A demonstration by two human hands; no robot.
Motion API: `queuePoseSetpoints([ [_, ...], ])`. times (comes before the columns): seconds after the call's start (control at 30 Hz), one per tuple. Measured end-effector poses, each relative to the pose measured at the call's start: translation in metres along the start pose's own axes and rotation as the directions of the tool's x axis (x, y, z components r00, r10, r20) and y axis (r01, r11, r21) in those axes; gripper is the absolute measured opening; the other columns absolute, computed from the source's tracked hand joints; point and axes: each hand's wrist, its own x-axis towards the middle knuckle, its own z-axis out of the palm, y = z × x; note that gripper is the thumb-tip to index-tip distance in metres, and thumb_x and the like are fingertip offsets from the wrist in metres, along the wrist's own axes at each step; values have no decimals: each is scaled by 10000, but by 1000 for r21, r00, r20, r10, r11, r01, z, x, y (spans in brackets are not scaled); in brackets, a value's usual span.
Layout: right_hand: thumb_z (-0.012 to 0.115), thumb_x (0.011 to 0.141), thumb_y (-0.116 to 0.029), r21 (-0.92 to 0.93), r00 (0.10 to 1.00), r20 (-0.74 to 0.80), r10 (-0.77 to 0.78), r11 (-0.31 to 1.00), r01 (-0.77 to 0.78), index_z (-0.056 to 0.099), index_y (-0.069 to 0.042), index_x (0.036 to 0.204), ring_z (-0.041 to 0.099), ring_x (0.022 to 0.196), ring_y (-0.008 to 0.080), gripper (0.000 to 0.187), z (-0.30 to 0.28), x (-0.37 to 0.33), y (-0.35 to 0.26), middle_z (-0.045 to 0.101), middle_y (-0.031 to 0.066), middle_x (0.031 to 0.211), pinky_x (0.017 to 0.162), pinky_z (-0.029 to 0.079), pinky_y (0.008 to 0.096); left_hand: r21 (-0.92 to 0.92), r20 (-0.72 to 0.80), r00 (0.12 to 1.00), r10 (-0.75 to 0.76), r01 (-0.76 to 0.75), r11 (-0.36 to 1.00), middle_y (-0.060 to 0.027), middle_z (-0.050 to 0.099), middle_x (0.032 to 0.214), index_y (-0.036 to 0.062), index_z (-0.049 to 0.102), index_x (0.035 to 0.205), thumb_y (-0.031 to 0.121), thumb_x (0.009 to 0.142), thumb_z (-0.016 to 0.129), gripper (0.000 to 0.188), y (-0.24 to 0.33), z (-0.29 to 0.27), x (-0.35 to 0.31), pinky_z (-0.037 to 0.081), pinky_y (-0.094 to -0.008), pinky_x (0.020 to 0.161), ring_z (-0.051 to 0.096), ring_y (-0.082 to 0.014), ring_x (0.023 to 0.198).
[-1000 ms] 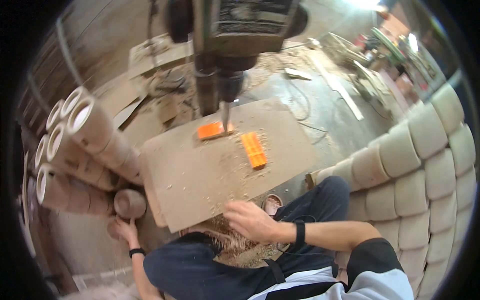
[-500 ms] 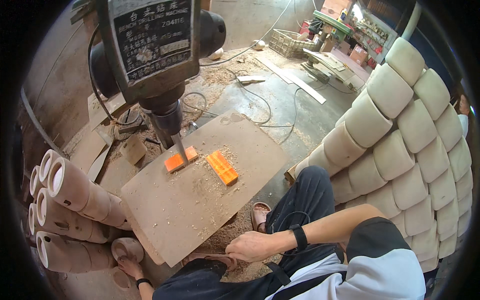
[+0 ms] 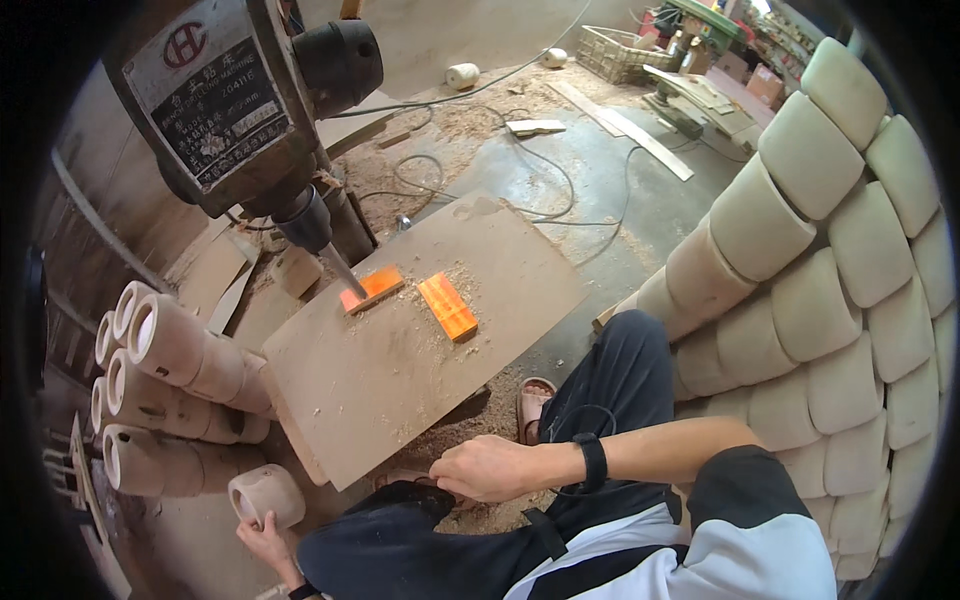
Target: Drilling holes into cylindrical wooden or bamboo blocks using a drill press and stacking them in a manufacturing facility.
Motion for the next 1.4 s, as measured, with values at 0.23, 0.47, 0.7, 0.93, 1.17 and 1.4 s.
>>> queuePoseSetpoints([
  [0.23,546,935,-214,-10,997,44,-58,998,58,632,6,1063,644,933,382,269,-8,-3,-10,669,198,967,813,516,464,9,-7,933,360,-360,933,-115,489,1125,24,529,1043,-23,735,751,382,150,-143,-19,421,-329,871,503,-247,1016],
  [0.47,537,934,-208,80,997,3,-80,994,80,652,-10,1060,642,953,374,261,-24,-3,-17,669,182,997,842,503,457,-4,120,837,533,-537,844,-149,547,1164,3,577,961,14,664,820,384,277,-114,-31,477,-381,919,559,-310,1121],
  [0.7,535,942,-198,87,991,-133,12,996,-1,660,3,1056,642,987,374,263,-55,-14,2,686,188,1014,865,509,435,-79,179,748,639,-637,767,-171,544,1157,-5,601,973,91,646,856,425,329,15,-51,480,-377,920,554,-324,1113],
  [0.93,585,962,-148,276,889,-426,167,960,-48,658,18,1139,667,828,132,253,-149,-26,28,719,105,897,760,526,282,-144,18,795,607,-598,788,-198,392,1404,31,405,1398,219,653,883,905,336,47,-52,404,-416,1056,450,-352,1289],
  [1.17,537,1001,-223,103,765,-643,-39,985,136,670,-31,1162,679,896,134,283,-280,-14,-13,719,66,971,795,520,258,-650,335,833,441,-135,748,-172,318,1469,65,21,1526,90,607,916,1283,316,73,-40,349,-425,1125,373,-293,1351],
  [1.4,488,1025,-222,-6,570,-795,-210,941,340,636,-21,1243,685,865,121,332,-374,38,-55,718,83,958,778,517,240,-752,373,811,451,-20,658,-144,299,1468,73,15,1523,-22,585,892,1288,344,107,-33,345,-406,1142,360,-259,1357],
])
